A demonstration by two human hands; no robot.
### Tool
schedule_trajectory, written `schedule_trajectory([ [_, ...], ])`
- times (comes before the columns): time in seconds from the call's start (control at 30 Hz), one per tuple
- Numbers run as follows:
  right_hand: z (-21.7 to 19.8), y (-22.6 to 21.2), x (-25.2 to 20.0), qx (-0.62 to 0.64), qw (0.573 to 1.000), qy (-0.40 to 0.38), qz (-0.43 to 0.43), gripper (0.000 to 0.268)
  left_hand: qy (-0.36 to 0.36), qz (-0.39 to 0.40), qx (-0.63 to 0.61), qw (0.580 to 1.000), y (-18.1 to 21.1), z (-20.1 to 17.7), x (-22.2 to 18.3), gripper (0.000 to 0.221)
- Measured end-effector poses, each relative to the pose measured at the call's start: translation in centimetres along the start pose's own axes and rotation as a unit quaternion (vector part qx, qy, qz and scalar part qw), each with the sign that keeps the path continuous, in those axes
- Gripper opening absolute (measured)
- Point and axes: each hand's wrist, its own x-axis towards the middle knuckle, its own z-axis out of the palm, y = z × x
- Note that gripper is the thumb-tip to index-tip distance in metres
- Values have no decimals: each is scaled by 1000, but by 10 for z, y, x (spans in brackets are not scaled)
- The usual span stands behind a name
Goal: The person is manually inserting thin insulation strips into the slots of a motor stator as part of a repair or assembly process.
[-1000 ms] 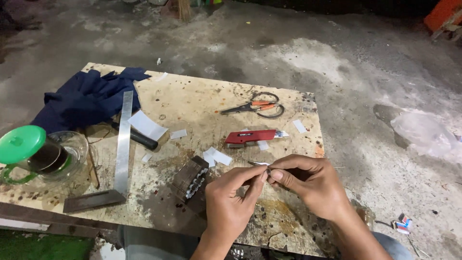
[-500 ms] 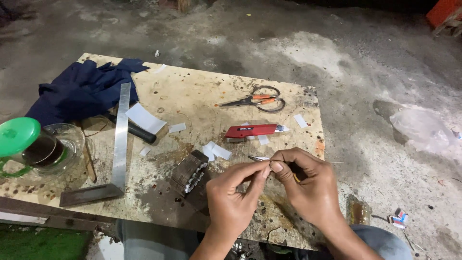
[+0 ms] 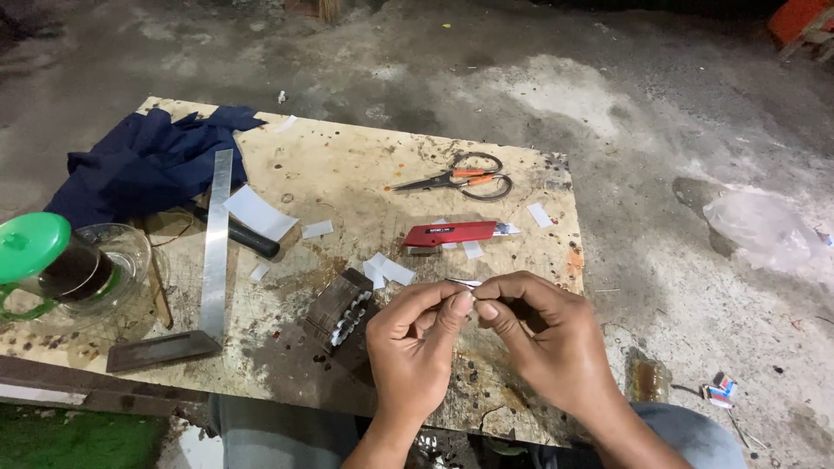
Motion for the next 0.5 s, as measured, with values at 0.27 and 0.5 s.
schedule_trajectory([
  [0.27,15,19,-10,-74,993,-2,-96,18,-25,-9,41,999,2,4,-3,26],
  [0.5,-18,17,10,-137,982,-120,-43,43,28,-142,-110,983,-1,0,1,29],
])
